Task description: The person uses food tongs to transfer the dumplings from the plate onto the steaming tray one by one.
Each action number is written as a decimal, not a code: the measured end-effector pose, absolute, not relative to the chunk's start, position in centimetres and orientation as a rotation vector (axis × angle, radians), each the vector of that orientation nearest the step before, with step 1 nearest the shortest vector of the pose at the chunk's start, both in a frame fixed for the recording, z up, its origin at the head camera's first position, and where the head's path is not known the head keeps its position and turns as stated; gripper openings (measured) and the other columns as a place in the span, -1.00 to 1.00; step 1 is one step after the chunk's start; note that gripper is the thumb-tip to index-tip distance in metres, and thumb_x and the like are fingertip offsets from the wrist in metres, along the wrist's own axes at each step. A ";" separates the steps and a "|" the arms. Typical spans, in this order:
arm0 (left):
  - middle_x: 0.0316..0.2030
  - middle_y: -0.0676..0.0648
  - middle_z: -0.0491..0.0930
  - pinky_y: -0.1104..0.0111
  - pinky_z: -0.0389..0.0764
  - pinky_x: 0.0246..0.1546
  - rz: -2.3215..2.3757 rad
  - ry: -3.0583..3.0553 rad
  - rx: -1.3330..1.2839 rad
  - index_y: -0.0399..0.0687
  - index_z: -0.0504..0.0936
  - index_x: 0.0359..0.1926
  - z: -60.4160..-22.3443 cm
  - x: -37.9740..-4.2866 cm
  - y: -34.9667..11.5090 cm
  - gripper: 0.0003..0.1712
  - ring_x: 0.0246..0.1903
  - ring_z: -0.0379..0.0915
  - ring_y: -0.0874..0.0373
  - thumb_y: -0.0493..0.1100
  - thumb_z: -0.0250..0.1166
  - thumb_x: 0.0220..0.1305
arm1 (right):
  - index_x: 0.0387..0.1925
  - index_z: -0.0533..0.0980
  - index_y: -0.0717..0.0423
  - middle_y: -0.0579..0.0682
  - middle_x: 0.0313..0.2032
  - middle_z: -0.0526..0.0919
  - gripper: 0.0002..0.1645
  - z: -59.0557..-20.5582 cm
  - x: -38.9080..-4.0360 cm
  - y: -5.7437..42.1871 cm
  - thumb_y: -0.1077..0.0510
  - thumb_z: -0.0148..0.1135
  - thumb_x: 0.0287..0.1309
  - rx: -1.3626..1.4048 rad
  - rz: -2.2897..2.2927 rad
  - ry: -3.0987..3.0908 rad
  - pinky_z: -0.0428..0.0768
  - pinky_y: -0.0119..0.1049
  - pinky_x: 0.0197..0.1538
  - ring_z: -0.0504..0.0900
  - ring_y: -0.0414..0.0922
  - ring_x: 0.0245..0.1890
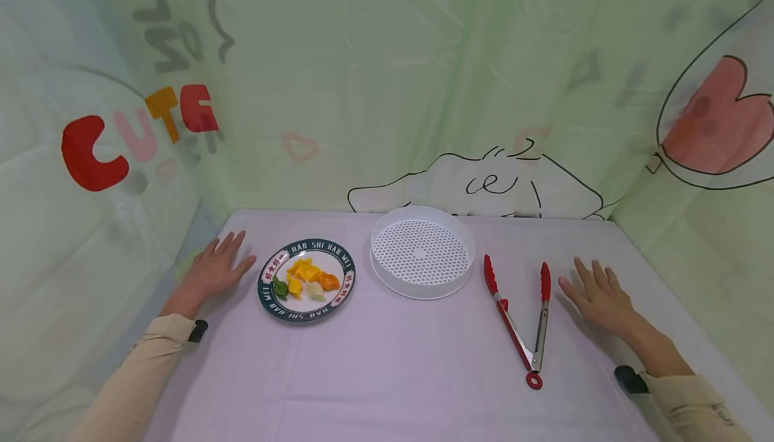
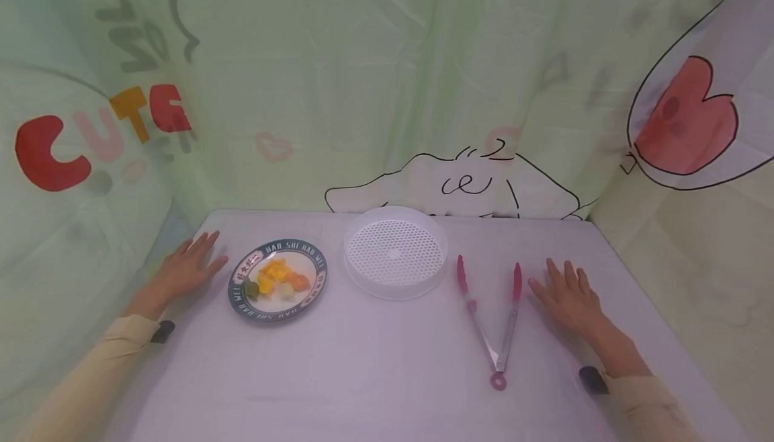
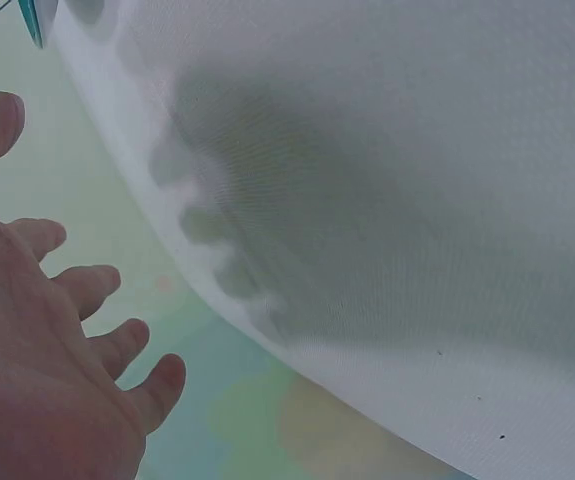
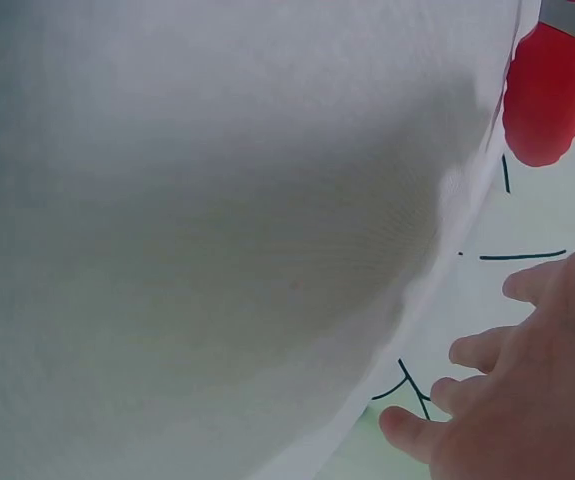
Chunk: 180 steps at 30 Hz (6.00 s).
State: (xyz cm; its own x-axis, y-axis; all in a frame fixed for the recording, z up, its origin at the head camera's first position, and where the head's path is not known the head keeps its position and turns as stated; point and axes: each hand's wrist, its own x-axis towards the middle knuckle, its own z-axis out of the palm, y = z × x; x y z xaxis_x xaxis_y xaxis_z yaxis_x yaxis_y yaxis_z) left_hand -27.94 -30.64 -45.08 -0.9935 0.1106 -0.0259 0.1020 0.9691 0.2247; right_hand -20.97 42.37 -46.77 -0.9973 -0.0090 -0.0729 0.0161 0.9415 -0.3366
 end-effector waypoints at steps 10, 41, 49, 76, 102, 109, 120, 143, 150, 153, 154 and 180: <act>0.48 -0.42 0.08 -0.34 0.06 0.37 0.376 3.123 0.195 -0.23 0.09 0.52 -45.7 -28.5 -30.1 -0.18 0.45 -0.04 -0.47 0.21 -0.03 0.51 | 0.51 -0.27 0.40 0.65 0.42 -0.28 0.09 -46.8 -20.3 42.2 -0.36 -0.21 0.46 0.022 -0.503 3.029 -0.13 0.63 0.24 -0.35 0.62 0.41; -0.44 -0.11 0.47 0.31 0.37 -0.37 0.666 2.796 0.176 -0.25 0.54 -0.22 -46.1 -28.3 -27.5 -0.63 -0.38 0.39 0.05 0.02 0.12 0.51 | 0.33 -0.08 0.67 0.59 0.11 0.07 0.26 -45.4 -15.8 30.6 -0.26 0.27 0.14 0.319 -0.643 2.903 0.58 -0.15 -0.47 0.51 0.17 -0.42; -0.43 -0.12 0.47 0.32 0.38 -0.35 0.659 2.783 0.144 -0.26 0.54 -0.19 -45.5 -28.5 -27.1 -0.62 -0.36 0.41 0.04 0.02 0.12 0.51 | 0.34 -0.10 0.57 0.47 0.04 0.22 0.11 -45.3 -15.6 31.4 -0.15 0.22 0.23 0.244 -0.727 2.966 0.58 -0.14 -0.39 0.47 0.21 -0.22; -0.46 -0.11 0.44 0.32 0.37 -0.37 0.671 2.782 0.138 -0.25 0.51 -0.25 -45.2 -27.9 -26.8 -0.65 -0.39 0.38 0.06 -0.02 0.10 0.52 | 0.21 0.29 0.13 0.12 -0.21 0.49 0.05 -40.5 -16.6 21.8 -0.53 0.34 -0.03 -0.206 -0.765 3.082 0.39 -0.31 -0.52 0.40 -0.09 -0.43; -0.45 -0.11 0.44 0.33 0.35 -0.37 0.699 2.765 0.108 -0.24 0.51 -0.26 -45.1 -28.1 -26.9 -0.66 -0.39 0.38 0.06 -0.02 0.10 0.52 | 0.18 0.51 0.05 0.05 -0.04 0.71 -0.35 -40.4 -20.1 8.9 -0.16 0.41 0.14 -0.660 -0.404 2.910 0.56 -0.31 -0.37 0.58 -0.14 -0.33; -0.45 -0.11 0.44 0.33 0.36 -0.37 0.699 2.758 0.100 -0.25 0.51 -0.25 -45.1 -28.1 -26.9 -0.66 -0.38 0.38 0.06 -0.02 0.11 0.51 | 0.15 0.54 0.07 0.03 -0.10 0.73 -0.38 -40.3 -20.6 8.3 -0.14 0.41 0.15 -0.682 -0.346 2.913 0.51 -0.33 -0.42 0.55 -0.14 -0.40; -0.46 -0.10 0.44 0.34 0.36 -0.35 0.681 2.768 0.097 -0.24 0.50 -0.26 -45.0 -28.2 -26.7 -0.66 -0.37 0.39 0.06 -0.01 0.11 0.51 | 0.13 0.57 0.06 0.03 -0.16 0.73 -0.43 -39.9 -20.5 8.2 -0.12 0.42 0.15 -0.662 -0.352 2.909 0.49 -0.35 -0.45 0.52 -0.13 -0.44; -0.44 -0.12 0.45 0.34 0.37 -0.35 0.703 2.733 0.058 -0.26 0.50 -0.23 -44.5 -27.4 -26.5 -0.65 -0.36 0.39 0.05 -0.02 0.10 0.53 | 0.30 0.49 0.06 0.07 0.04 0.71 -0.30 -37.9 -19.7 14.5 -0.17 0.35 0.21 -0.531 -0.528 3.055 0.61 -0.24 -0.28 0.64 -0.08 -0.19; -0.44 -0.12 0.45 0.34 0.37 -0.35 0.704 2.740 0.071 -0.26 0.51 -0.23 -44.5 -27.7 -26.5 -0.65 -0.36 0.39 0.06 -0.02 0.10 0.52 | 0.31 0.45 0.21 0.18 0.06 0.69 -0.27 -37.9 -21.6 18.6 -0.15 0.31 0.27 -0.387 -0.470 3.046 0.51 -0.28 -0.38 0.58 -0.04 -0.27; -0.44 -0.11 0.45 0.34 0.37 -0.35 0.706 2.734 0.061 -0.25 0.51 -0.24 -44.5 -27.7 -26.5 -0.65 -0.36 0.39 0.06 -0.02 0.10 0.53 | 0.31 0.43 0.24 0.21 0.05 0.68 -0.26 -38.3 -22.3 19.5 -0.13 0.31 0.27 -0.352 -0.442 3.012 0.48 -0.33 -0.43 0.56 -0.05 -0.31; -0.44 -0.11 0.45 0.34 0.36 -0.35 0.705 2.734 0.062 -0.25 0.51 -0.25 -44.4 -27.7 -26.5 -0.65 -0.36 0.39 0.06 -0.02 0.10 0.53 | 0.31 0.43 0.25 0.21 0.04 0.68 -0.25 -38.5 -22.5 19.6 -0.12 0.32 0.26 -0.339 -0.432 3.000 0.48 -0.33 -0.43 0.56 -0.05 -0.32; -0.45 -0.11 0.45 0.34 0.36 -0.36 0.708 2.753 0.086 -0.25 0.51 -0.26 -44.8 -27.7 -26.5 -0.66 -0.38 0.38 0.06 -0.03 0.10 0.52 | 0.33 0.34 0.35 0.31 0.11 0.61 -0.10 -38.9 -22.3 20.6 -0.19 0.33 0.21 -0.274 -0.354 2.990 0.62 -0.16 -0.28 0.60 0.05 -0.17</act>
